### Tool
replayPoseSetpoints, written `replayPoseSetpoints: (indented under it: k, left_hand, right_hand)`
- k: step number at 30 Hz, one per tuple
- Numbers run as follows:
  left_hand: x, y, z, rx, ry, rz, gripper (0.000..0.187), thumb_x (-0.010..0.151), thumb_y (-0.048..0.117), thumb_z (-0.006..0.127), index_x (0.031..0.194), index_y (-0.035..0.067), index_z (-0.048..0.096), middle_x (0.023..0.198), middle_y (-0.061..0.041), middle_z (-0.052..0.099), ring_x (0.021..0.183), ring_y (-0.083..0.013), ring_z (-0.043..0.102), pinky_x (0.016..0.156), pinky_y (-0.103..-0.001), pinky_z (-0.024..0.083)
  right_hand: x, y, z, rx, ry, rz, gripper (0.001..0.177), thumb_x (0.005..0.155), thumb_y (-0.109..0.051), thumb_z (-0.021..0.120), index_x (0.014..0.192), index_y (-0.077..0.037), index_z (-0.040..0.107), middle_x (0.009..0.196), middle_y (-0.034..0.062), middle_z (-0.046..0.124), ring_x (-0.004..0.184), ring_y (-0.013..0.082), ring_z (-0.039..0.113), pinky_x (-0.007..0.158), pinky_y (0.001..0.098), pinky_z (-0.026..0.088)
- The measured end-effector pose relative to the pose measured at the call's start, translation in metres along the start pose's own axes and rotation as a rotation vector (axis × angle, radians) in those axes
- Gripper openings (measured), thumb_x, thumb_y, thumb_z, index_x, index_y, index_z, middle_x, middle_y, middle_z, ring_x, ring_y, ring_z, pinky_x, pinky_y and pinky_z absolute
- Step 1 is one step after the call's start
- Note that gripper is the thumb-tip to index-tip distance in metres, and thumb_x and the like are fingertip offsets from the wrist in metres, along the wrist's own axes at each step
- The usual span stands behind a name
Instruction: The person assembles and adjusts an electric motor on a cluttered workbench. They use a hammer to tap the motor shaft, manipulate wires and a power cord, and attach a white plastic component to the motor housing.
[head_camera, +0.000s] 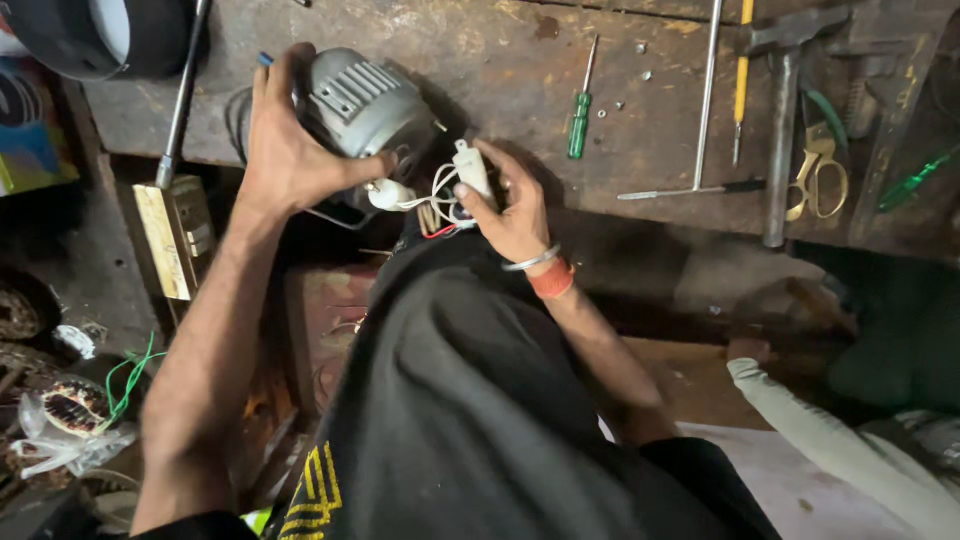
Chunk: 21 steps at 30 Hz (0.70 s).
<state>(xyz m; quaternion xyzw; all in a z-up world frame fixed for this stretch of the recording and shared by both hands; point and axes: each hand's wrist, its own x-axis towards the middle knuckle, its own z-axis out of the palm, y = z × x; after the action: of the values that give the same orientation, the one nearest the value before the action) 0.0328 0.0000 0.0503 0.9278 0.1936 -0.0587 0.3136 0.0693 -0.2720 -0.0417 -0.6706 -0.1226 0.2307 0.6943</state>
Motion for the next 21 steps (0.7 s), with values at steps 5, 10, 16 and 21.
replayPoseSetpoints:
  k: [5,10,16,21]
  left_hand:
    - [-0.007,-0.031,0.014,-0.504,0.013,0.121,0.120,0.067,0.031,0.101,0.155,-0.009,0.031,0.152,-0.025,0.046,0.142,-0.0338,0.053,0.125,-0.045,0.049]
    - [-0.010,-0.060,0.024,-0.691,0.056,0.251,0.120,0.073,0.027,0.101,0.159,-0.006,0.024,0.156,-0.024,0.043,0.148,-0.0322,0.049,0.129,-0.043,0.043]
    - [-0.019,-0.073,0.029,-0.787,0.060,0.287,0.120,0.075,0.029,0.099,0.160,-0.002,0.020,0.156,-0.023,0.040,0.148,-0.0318,0.047,0.127,-0.044,0.043]
    - [-0.018,-0.066,0.021,-0.444,0.141,0.369,0.108,0.081,0.036,0.094,0.161,0.003,0.029,0.154,-0.021,0.038,0.147,-0.0356,0.044,0.127,-0.047,0.041]
  right_hand:
    - [0.000,0.013,0.015,0.209,0.011,-0.030,0.043,0.096,-0.004,0.079,0.135,0.004,0.062,0.121,0.0128,0.072,0.111,0.0146,0.068,0.098,0.0306,0.056]
    - [-0.004,0.018,0.038,0.267,0.216,-0.218,0.040,0.091,0.000,0.082,0.125,0.002,0.061,0.124,0.0135,0.070,0.114,0.0170,0.069,0.101,0.0322,0.058]
    - [-0.004,0.031,0.043,0.262,0.141,-0.085,0.038,0.089,0.005,0.085,0.117,0.002,0.060,0.117,0.0141,0.071,0.109,0.0178,0.069,0.097,0.0328,0.056]
    - [0.001,0.025,0.041,0.233,0.045,-0.105,0.045,0.092,0.003,0.082,0.129,0.004,0.056,0.123,0.0133,0.070,0.116,0.0183,0.068,0.104,0.0336,0.056]
